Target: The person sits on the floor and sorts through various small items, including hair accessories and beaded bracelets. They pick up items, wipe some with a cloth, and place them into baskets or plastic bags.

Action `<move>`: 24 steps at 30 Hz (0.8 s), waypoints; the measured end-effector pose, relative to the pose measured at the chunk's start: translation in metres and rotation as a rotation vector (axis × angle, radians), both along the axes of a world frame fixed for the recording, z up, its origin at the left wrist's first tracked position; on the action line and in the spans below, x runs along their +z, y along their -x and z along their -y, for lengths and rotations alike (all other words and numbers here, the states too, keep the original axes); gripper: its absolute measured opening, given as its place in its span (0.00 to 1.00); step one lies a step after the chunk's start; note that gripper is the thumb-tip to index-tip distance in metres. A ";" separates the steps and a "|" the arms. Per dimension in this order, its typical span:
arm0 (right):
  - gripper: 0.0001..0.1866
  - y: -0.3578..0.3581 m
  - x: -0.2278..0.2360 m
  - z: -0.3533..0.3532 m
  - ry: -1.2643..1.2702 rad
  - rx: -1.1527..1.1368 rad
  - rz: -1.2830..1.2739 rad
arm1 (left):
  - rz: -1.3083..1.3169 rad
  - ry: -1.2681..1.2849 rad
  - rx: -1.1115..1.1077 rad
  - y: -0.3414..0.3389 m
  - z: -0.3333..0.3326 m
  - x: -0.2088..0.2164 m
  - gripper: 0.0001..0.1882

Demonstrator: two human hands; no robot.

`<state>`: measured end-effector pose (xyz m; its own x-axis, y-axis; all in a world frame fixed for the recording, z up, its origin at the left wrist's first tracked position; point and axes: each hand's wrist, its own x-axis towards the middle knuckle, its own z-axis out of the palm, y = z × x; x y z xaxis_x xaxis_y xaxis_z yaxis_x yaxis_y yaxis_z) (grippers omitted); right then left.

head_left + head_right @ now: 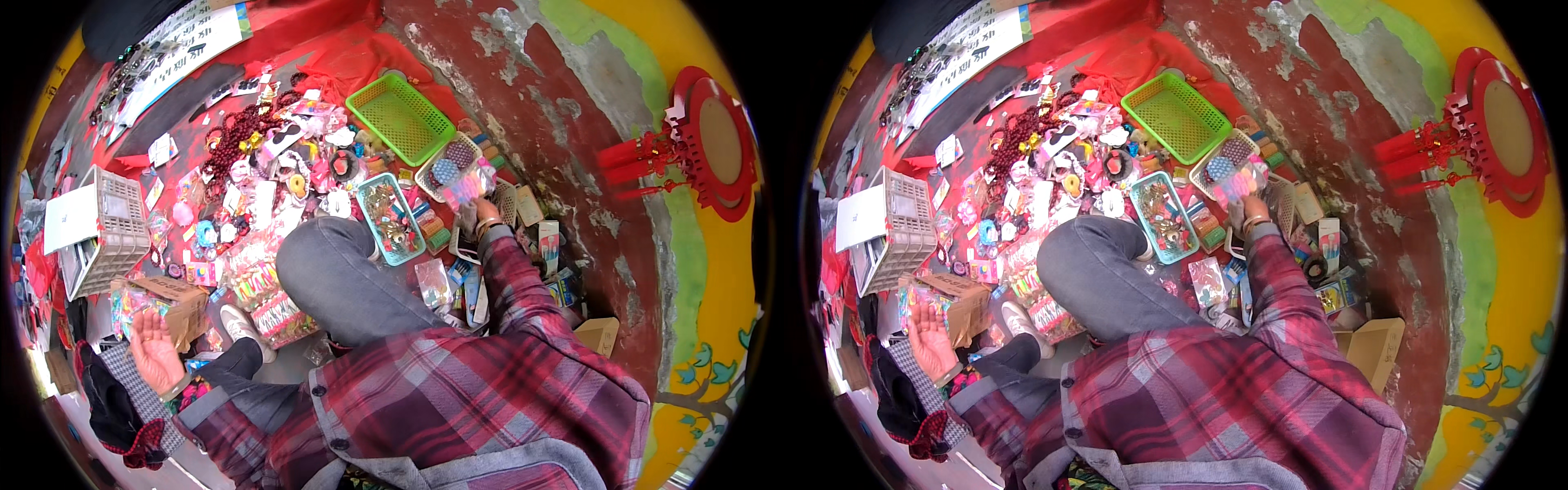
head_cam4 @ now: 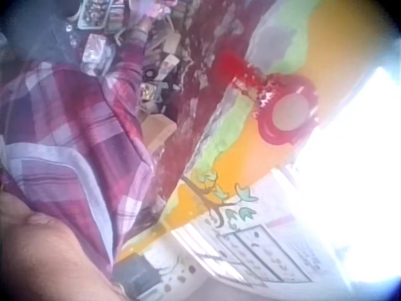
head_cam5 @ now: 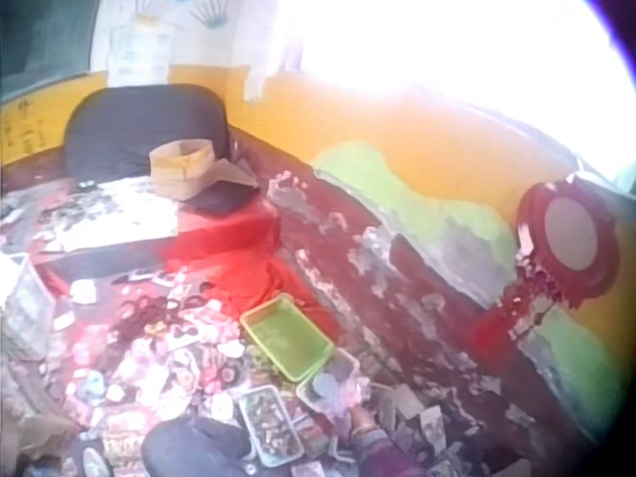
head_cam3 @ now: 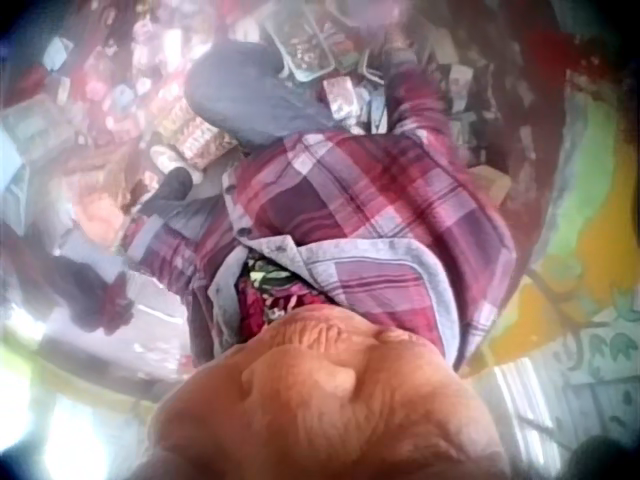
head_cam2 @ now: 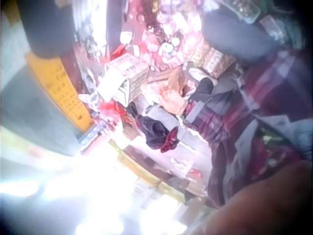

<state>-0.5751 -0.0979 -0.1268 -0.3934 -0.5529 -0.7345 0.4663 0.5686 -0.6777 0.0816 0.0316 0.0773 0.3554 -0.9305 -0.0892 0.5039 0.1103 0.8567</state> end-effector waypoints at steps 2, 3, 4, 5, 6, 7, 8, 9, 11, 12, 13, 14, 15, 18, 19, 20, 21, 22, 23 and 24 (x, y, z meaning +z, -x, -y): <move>0.15 0.072 -0.095 -0.009 -0.083 0.165 -0.277 | -0.027 0.008 -0.018 -0.002 0.008 -0.003 0.20; 0.15 0.083 -0.127 -0.006 -0.124 0.304 -0.437 | -0.035 -0.017 -0.026 -0.010 0.006 -0.004 0.20; 0.16 0.089 -0.144 -0.003 -0.163 0.445 -0.600 | -0.047 -0.041 -0.033 -0.020 0.002 -0.006 0.20; 0.17 0.104 -0.157 -0.003 -0.207 0.575 -0.778 | -0.074 -0.062 -0.051 -0.025 0.002 -0.012 0.20; 0.17 0.136 -0.166 0.003 -0.131 0.163 -0.553 | -0.140 -0.011 -0.148 -0.025 0.008 -0.026 0.20; 0.17 0.097 -0.163 0.014 -0.116 0.142 -0.310 | -0.077 -0.033 -0.140 -0.031 -0.004 -0.008 0.20; 0.17 0.056 -0.143 0.026 -0.124 0.111 -0.077 | -0.021 -0.051 -0.125 -0.037 -0.019 0.011 0.20; 0.17 0.019 -0.106 0.038 -0.152 0.073 0.125 | 0.020 -0.065 -0.112 -0.043 -0.035 0.025 0.20; 0.17 0.049 -0.121 0.053 -0.096 0.019 -0.075 | 0.062 -0.080 -0.110 -0.053 -0.034 0.014 0.20; 0.17 0.069 -0.133 0.059 -0.100 0.146 -0.255 | 0.088 -0.118 -0.082 -0.055 -0.033 0.014 0.20; 0.17 0.090 -0.147 0.067 -0.100 0.277 -0.433 | 0.116 -0.152 -0.050 -0.055 -0.033 0.015 0.20; 0.18 0.119 -0.162 0.073 -0.059 0.233 -0.530 | 0.143 -0.232 0.069 -0.054 -0.029 0.006 0.20; 0.18 0.120 -0.168 0.084 -0.049 0.182 -0.447 | 0.149 -0.241 0.067 -0.057 -0.035 0.008 0.20; 0.18 0.125 -0.169 0.107 -0.084 0.399 -0.545 | 0.146 -0.271 0.066 -0.072 -0.047 0.001 0.19; 0.18 0.126 -0.168 0.110 -0.127 0.684 -0.832 | 0.146 -0.287 0.075 -0.076 -0.048 -0.005 0.19; 0.17 0.132 -0.164 0.108 -0.176 0.667 -0.821 | 0.144 -0.302 0.081 -0.080 -0.047 -0.012 0.19; 0.17 0.103 -0.151 0.109 -0.215 0.683 -0.774 | 0.173 -0.325 0.112 -0.079 -0.057 -0.002 0.19; 0.17 0.106 -0.146 0.104 -0.209 0.636 -0.772 | 0.161 -0.335 0.110 -0.077 -0.054 -0.008 0.19; 0.16 0.110 -0.140 0.099 -0.203 0.589 -0.771 | 0.150 -0.345 0.108 -0.077 -0.051 -0.014 0.19; 0.16 0.104 -0.140 0.092 -0.137 0.520 -0.768 | 0.152 -0.343 0.076 -0.077 -0.051 -0.015 0.19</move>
